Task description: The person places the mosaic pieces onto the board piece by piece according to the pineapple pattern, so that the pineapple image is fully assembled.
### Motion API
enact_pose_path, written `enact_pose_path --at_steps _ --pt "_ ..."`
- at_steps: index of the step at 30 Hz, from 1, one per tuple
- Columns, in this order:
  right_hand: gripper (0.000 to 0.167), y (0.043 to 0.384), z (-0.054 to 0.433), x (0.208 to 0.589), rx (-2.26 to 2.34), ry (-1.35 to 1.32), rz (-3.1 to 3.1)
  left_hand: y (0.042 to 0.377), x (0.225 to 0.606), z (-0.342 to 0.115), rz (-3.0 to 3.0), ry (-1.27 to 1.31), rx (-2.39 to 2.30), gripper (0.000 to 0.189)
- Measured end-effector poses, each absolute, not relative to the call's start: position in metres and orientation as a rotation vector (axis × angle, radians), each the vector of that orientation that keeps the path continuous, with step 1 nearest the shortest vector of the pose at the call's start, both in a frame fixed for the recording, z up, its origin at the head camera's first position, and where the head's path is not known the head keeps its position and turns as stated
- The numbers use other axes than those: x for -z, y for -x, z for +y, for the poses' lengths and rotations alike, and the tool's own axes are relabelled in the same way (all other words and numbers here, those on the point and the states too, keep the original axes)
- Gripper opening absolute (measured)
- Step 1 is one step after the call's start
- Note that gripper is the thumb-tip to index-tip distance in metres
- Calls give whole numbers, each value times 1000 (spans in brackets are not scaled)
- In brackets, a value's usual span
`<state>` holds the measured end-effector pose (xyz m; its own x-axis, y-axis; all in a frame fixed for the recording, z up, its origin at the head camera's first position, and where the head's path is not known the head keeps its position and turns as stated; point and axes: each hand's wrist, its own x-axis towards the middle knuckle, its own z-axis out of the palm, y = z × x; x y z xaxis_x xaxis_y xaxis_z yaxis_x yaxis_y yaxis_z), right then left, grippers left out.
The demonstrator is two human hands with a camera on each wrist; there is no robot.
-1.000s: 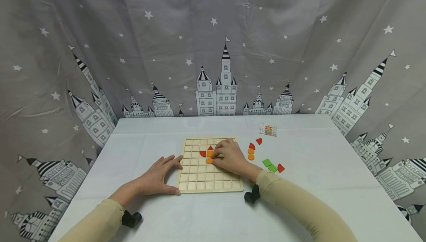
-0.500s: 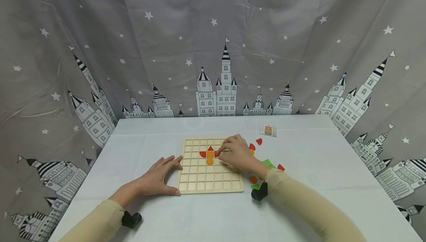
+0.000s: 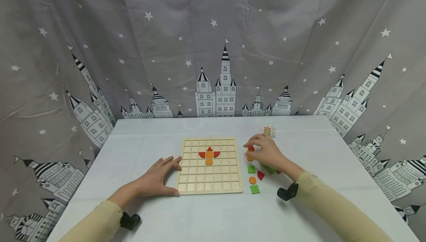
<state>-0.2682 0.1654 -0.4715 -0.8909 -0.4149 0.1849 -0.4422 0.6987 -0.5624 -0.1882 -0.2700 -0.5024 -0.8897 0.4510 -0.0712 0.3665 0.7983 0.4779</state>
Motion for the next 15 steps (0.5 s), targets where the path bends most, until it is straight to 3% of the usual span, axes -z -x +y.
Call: enact_pose_path --at_steps 15 --pt "23 247 245 487 -750 -580 -2935 189 503 -270 2790 -661 -715 81"
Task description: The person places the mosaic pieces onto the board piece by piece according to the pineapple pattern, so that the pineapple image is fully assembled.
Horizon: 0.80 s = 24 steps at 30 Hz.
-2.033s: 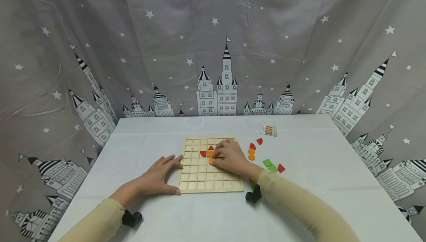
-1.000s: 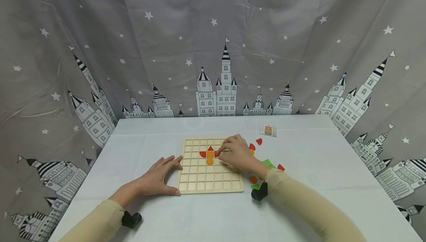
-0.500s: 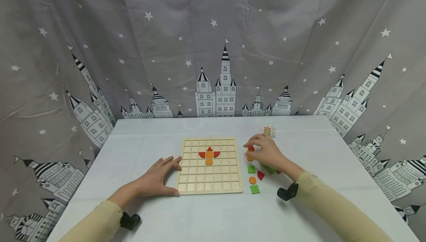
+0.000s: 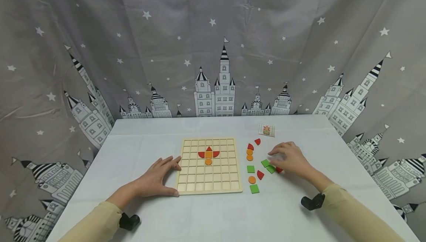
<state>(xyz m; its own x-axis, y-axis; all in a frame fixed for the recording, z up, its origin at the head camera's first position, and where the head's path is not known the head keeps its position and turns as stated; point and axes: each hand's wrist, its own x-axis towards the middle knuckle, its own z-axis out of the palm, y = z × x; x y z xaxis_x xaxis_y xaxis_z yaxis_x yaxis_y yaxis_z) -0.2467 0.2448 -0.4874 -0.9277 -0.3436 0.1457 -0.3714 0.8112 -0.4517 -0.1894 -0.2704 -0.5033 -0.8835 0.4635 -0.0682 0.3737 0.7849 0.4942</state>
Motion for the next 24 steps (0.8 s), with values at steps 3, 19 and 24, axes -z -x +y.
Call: enact_pose_path --at_steps 3,19,24 --pt "22 240 259 492 -697 -588 -2934 189 504 -270 2792 -667 -714 81" --pt "20 228 272 508 -705 -562 -2886 189 502 -271 2790 -681 -725 82" --pt "24 229 271 505 -734 -551 -2887 188 500 -271 2788 -682 -733 81"
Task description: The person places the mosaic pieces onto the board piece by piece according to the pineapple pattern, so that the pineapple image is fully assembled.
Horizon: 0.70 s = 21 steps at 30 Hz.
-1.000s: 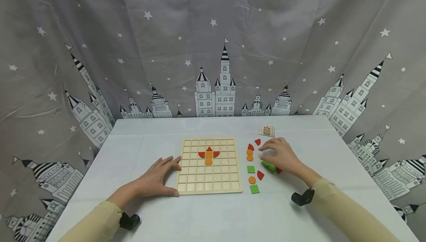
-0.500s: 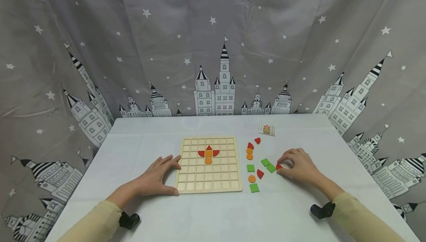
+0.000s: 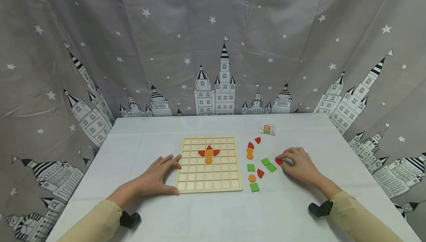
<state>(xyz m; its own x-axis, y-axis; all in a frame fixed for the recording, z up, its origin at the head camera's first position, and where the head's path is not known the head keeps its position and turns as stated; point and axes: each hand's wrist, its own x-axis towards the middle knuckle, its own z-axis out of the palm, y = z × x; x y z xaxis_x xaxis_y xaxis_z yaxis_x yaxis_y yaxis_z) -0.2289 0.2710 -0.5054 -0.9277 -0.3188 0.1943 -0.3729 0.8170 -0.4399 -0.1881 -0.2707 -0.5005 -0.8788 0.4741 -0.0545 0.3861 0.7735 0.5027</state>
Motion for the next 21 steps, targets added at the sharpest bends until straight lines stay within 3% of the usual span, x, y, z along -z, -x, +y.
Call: enact_pose_path --at_steps 13,21 --pt "15 236 275 509 -806 -525 -2867 188 500 -271 2800 -706 -725 81" --pt "27 239 272 513 -697 -430 -2880 188 500 -271 2809 -736 -727 81"
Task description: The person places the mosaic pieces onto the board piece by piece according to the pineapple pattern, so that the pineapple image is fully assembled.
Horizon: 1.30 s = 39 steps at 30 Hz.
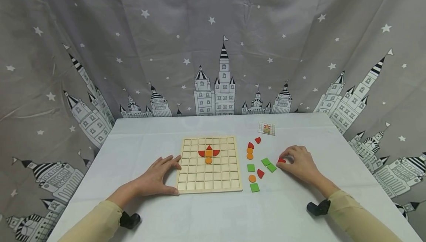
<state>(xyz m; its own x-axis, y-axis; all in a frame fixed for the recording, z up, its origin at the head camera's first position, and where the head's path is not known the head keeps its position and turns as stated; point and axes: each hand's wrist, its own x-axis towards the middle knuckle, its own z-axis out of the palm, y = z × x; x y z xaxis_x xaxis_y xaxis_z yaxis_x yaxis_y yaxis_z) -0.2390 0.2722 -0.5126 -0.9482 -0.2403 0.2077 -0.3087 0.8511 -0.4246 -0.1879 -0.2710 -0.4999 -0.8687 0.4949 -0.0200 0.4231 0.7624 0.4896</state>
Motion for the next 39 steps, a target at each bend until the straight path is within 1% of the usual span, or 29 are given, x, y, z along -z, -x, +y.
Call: enact_pose_path --at_steps 6,7,10,15,18,22,29,39 --pt "13 238 270 512 -721 -463 -2853 189 500 -270 2803 -709 -723 81" --pt "13 237 270 512 -728 -472 -2851 189 500 -270 2802 -705 -722 81" --pt "22 237 270 511 -739 -490 -2853 188 500 -270 2804 -701 -718 81" --pt "33 237 272 512 -738 -400 -2869 188 500 -270 2804 -703 -715 81" --pt "29 238 273 513 -734 -367 -2878 189 500 -270 2803 -706 -716 81" --pt "22 239 273 514 -747 -387 -2871 188 501 -271 2806 -712 -716 82" --pt "25 239 269 513 -785 -361 -2880 188 500 -271 2806 -716 -717 82" --pt "19 241 265 515 -767 -347 -2854 188 500 -270 2808 -712 -714 81"
